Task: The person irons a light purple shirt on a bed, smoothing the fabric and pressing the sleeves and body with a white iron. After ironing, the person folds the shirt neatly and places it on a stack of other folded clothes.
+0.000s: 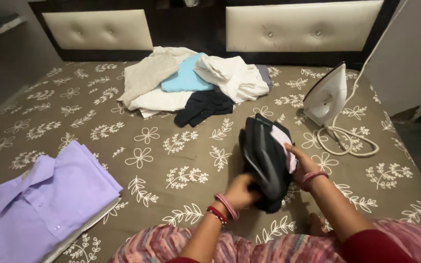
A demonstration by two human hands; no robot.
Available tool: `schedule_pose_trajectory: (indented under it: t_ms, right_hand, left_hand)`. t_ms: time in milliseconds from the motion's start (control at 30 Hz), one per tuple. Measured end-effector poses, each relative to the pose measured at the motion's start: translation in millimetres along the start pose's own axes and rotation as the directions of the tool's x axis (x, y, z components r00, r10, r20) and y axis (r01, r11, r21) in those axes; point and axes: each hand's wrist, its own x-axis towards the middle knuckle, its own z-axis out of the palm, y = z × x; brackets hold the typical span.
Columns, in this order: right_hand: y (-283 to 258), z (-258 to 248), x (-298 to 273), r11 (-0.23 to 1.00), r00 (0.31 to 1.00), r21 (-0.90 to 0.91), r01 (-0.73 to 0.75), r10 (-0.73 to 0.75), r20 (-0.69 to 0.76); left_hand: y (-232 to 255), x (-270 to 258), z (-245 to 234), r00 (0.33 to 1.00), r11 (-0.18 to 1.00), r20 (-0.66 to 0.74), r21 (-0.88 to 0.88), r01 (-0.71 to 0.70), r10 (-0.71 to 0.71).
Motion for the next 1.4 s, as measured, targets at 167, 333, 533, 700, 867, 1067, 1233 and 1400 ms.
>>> schedule_pose_trajectory:
  t_ms: [167,333,533,700,867,1067,1233,1400]
  right_hand:
    - [-1.8,-25.7,30.0,0.999,0.998,-0.042,-0.034,0.036,0.057]
    - [-3.7,-32.4,53.9,0.994,0.969,-0.108,0.023,0.004,0.247]
    - [-16.9,-2.9,18.3,0.981,0.877,-0.089,0.173,-0.112,0.468]
    - [-31.1,24.6,-22.4,0.972,0.855,-0.157,0.174,-0.070,0.514]
    - [-29.9,30.9,-9.9,0.883,0.796,-0.170,0.437,-0.292,0.529]
    - [-71.2,41.5,-28.0,0.851,0.788,0.094,0.516,-0.515,0.337]
    - [-98.3,64.0,-48.9,0.747,0.645,0.527,0.406,-0.643,0.414]
    - [-115.1,42.1,-61.0,0.689,0.619,0.552,0.470,-0.703,0.351]
  left_hand:
    - [4.3,-9.5,6.2,0.828,0.957,0.481,-0.188,-0.223,0.287]
    - [-47.5,31.2,14.0,0.796,0.431,0.048,-0.820,0.376,-0.603]
    - [-4.3,22.8,-8.7,0.896,0.700,-0.143,-0.680,0.221,-0.421]
    - [21.5,16.5,-25.4,0.964,0.856,-0.150,-0.505,0.115,-0.218]
    - [32.1,14.5,-47.4,0.928,0.973,-0.352,0.141,0.181,-0.122]
    - [56.5,10.0,-83.5,0.927,0.974,-0.305,-0.138,0.183,-0.217]
    - [25.3,18.8,-66.0,0.965,0.967,-0.186,0.139,0.214,-0.186]
    - [-43.8,43.0,-69.1,0.756,0.902,-0.519,-0.075,0.424,-0.399]
